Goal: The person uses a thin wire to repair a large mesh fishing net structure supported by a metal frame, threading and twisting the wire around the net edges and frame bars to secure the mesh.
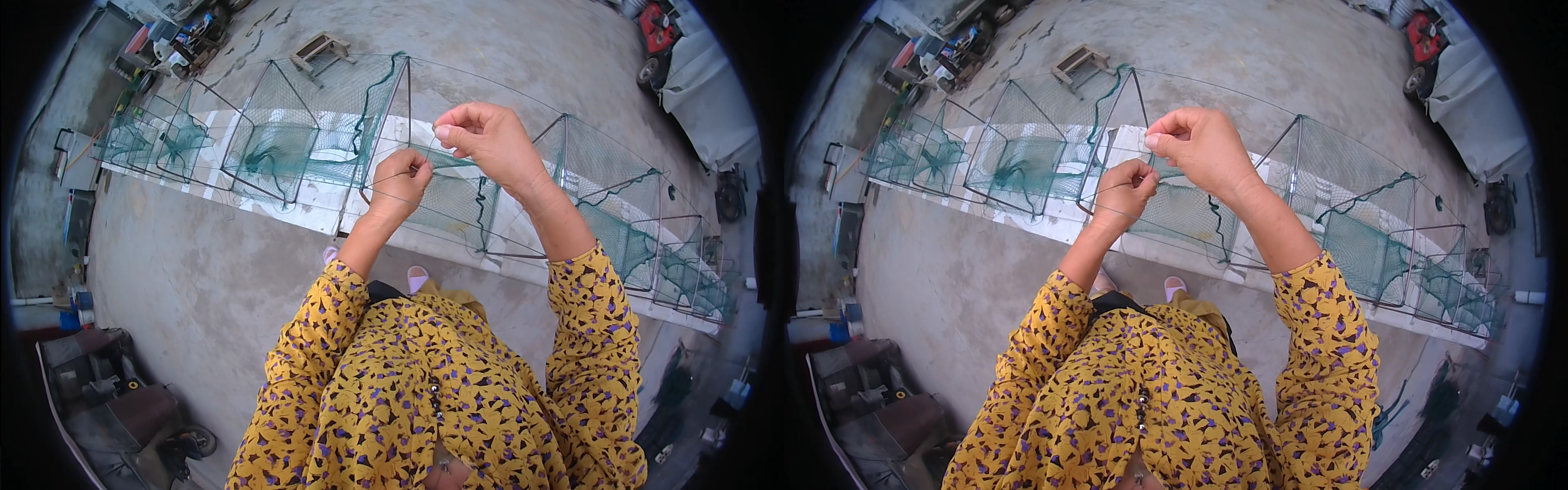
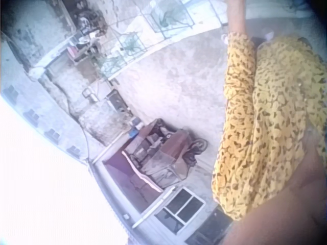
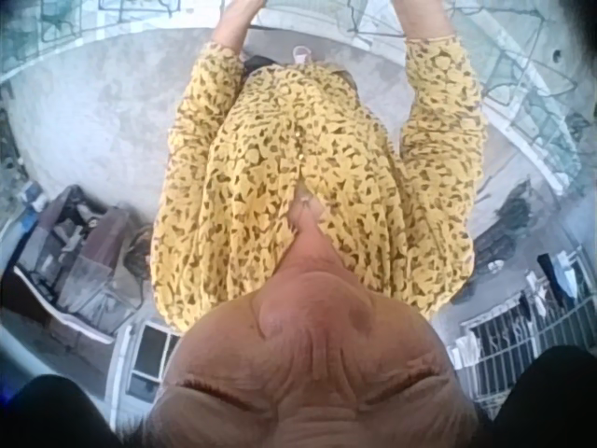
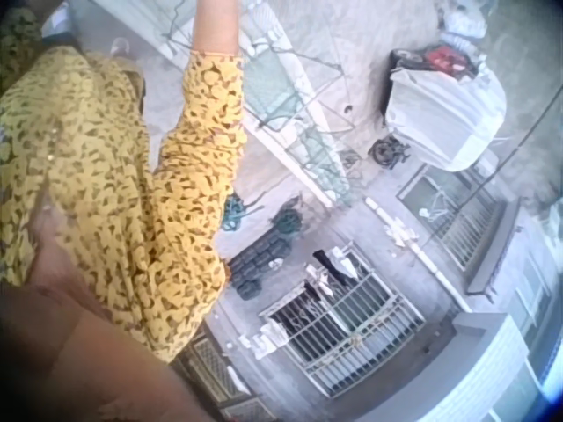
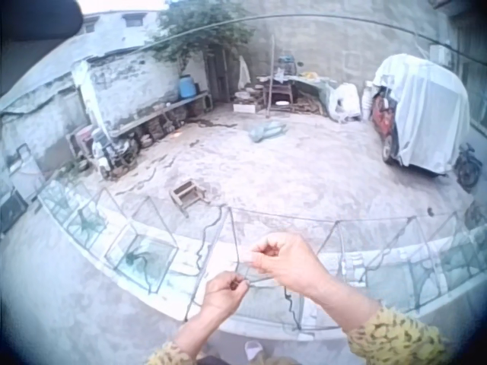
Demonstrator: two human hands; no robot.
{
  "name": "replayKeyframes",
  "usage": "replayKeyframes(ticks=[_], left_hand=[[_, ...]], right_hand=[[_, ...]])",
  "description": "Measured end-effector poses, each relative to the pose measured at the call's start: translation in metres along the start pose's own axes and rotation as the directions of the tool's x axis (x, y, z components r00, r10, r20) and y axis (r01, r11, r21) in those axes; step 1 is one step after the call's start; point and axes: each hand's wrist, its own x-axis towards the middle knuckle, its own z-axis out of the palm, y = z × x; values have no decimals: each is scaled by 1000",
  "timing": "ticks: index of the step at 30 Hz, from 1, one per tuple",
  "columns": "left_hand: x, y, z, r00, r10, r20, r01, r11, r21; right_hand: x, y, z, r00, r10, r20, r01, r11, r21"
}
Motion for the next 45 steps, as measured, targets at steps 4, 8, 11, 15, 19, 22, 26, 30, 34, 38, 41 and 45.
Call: replayKeyframes(ticks=[4, 8, 11, 15, 19, 22, 26, 30, 34, 38, 41, 45], left_hand=[[-2, 4, 11, 964, -247, 95, 265, 918, -296], [-2, 1, 15, 898, -420, 131, 428, 765, -482], [-1, 8, 14, 877, -451, 164, 461, 696, -551], [0, 12, 13, 870, -457, 188, 479, 689, -544], [1, 20, 7, 840, -491, 232, 534, 667, -520], [0, 20, 7, 845, -488, 220, 526, 679, -512], [3, 15, 9, 871, -462, 168, 484, 744, -461], [0, 13, 11, 888, -445, 114, 444, 768, -462], [-5, 7, 13, 917, -393, -68, 310, 810, -498], [-5, 9, 21, 902, -345, -260, 164, 830, -534], [-5, 6, 23, 916, -314, -250, 127, 818, -561], [-4, 12, 20, 916, -378, -131, 183, 688, -702]], right_hand=[[-4, 24, 7, 991, 132, 8, -124, 948, -294], [-4, 43, 15, 991, 125, -41, -128, 855, -503], [-7, 45, 19, 988, 131, -78, -153, 817, -556], [-7, 49, 19, 974, 166, -152, -223, 806, -549], [-6, 51, 22, 969, 184, -163, -243, 823, -513], [-4, 52, 23, 967, 170, -190, -246, 815, -525], [-3, 49, 29, 964, 159, -214, -255, 788, -561], [-6, 53, 32, 979, 3, -203, -133, 765, -630], [-10, 36, 42, 995, -57, -85, -40, 554, -832], [-2, 38, 38, 980, -156, -121, 1, 616, -788], [6, 38, 29, 988, 57, -143, -135, 766, -628], [6, 39, 11, 985, 134, -104, -168, 858, -486]])
